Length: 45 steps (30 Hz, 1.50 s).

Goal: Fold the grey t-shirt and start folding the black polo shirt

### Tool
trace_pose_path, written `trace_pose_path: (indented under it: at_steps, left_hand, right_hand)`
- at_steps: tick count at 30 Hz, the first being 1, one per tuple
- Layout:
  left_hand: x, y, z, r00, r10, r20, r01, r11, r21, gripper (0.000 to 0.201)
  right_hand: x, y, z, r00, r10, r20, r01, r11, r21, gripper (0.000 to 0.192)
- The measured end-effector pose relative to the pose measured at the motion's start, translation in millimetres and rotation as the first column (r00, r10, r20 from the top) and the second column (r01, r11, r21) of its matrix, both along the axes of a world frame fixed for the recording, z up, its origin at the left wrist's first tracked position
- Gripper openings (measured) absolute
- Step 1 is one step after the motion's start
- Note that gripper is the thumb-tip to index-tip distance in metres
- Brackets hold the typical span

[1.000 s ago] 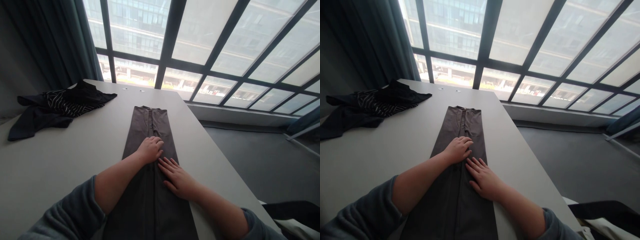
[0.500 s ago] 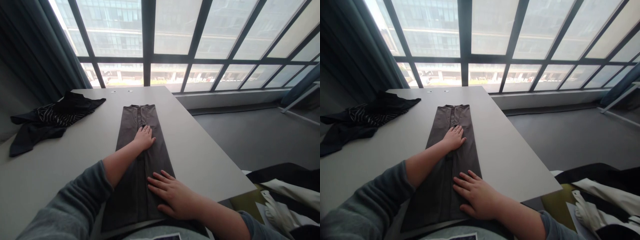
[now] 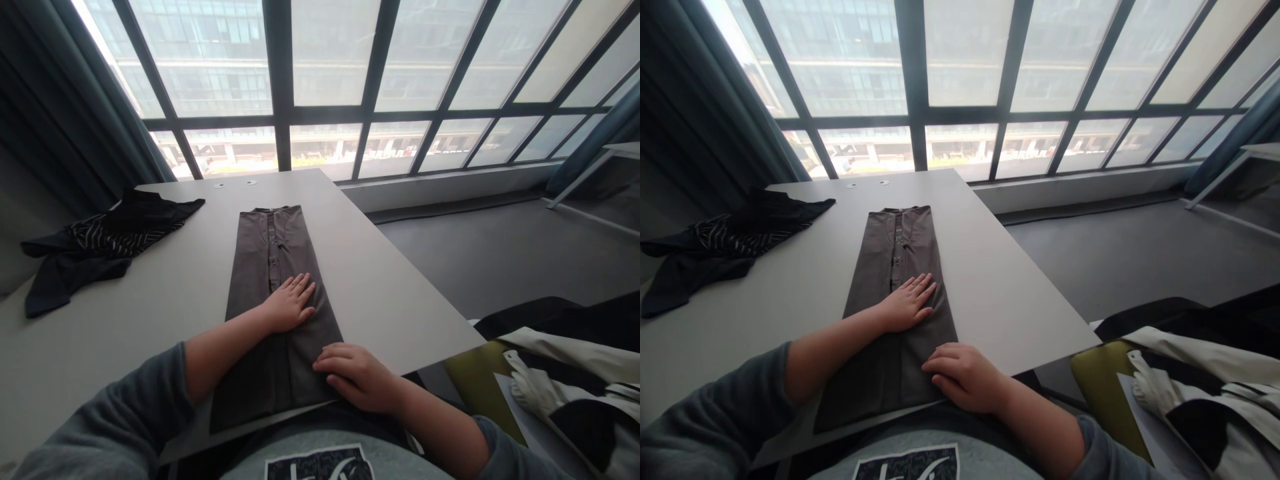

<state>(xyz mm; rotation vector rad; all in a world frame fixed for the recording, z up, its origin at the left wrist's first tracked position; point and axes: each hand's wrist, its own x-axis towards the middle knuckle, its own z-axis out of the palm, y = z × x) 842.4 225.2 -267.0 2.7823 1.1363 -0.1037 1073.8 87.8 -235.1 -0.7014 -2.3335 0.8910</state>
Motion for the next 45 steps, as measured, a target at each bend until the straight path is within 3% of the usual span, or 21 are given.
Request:
trace_pose_path:
  at_steps: [3,8,11,13,17,22,25,27,31,34,38,41,45]
  left_hand:
    - [-9.2,-47.7,4.8,0.995,-0.093,0.022,0.093,0.995,-0.031,0.075]
    - [-19.2,-111.0,10.5,0.989,-0.119,0.083,0.126,0.988,-0.093,0.073]
    - [-22.2,-132.2,13.5,0.99,-0.08,0.116,0.093,0.989,-0.112,0.072]
    - [-24.6,-140.4,15.1,0.99,-0.042,0.134,0.058,0.991,-0.123,0.072]
    - [-32.9,-152.6,17.3,0.99,0.006,0.142,0.017,0.987,-0.158,0.07]
    - [-45.1,-165.7,29.6,0.981,-0.02,0.192,0.054,0.983,-0.176,0.061]
    - [-44.1,-157.9,41.9,0.956,-0.003,0.293,0.052,0.986,-0.161,0.042]
    - [-37.0,-142.4,46.1,0.948,0.017,0.319,0.021,0.993,-0.117,0.04]
    - [-15.2,-107.6,35.1,0.979,0.088,0.182,-0.096,0.995,0.037,0.058]
    - [-6.6,-104.0,17.8,0.989,0.148,0.024,-0.148,0.988,0.034,0.069]
    - [-17.9,-129.2,7.3,0.996,0.083,-0.021,-0.083,0.996,-0.027,0.072]
    - [-34.3,-146.5,14.8,1.0,-0.01,0.004,0.01,0.997,-0.081,0.07]
    - [-44.8,-149.4,30.7,0.987,-0.097,0.126,0.11,0.989,-0.095,0.056]
  right_hand:
    - [4.5,-3.3,1.6,0.981,-0.171,-0.089,0.173,0.985,0.012,0.03]
    - [2.0,-4.4,-2.4,0.951,-0.3,-0.072,0.303,0.952,0.049,0.029]
    - [0.2,2.4,-10.4,0.923,-0.378,0.068,0.368,0.922,0.123,0.028]
    - [0.6,7.4,-15.1,0.886,-0.406,0.224,0.375,0.912,0.166,0.038]
    - [5.7,7.6,-19.3,0.816,-0.359,0.454,0.314,0.933,0.174,0.053]
    - [16.6,-6.0,-18.4,0.776,-0.339,0.531,0.294,0.94,0.171,0.06]
    - [18.5,-1.0,-13.1,0.768,-0.349,0.536,0.295,0.937,0.186,0.055]
    - [13.9,13.0,-8.0,0.765,-0.369,0.528,0.298,0.929,0.217,0.053]
    - [-5.6,54.0,-3.4,0.708,-0.408,0.577,0.311,0.913,0.264,0.063]
    - [-14.7,75.1,-9.9,0.639,-0.391,0.663,0.313,0.919,0.24,0.069]
    - [-9.4,77.9,-22.9,0.595,-0.382,0.707,0.325,0.919,0.222,0.07]
    - [-3.2,72.3,-26.2,0.585,-0.398,0.707,0.332,0.913,0.239,0.071]
    - [-6.3,70.1,-21.6,0.609,-0.428,0.668,0.33,0.902,0.277,0.068]
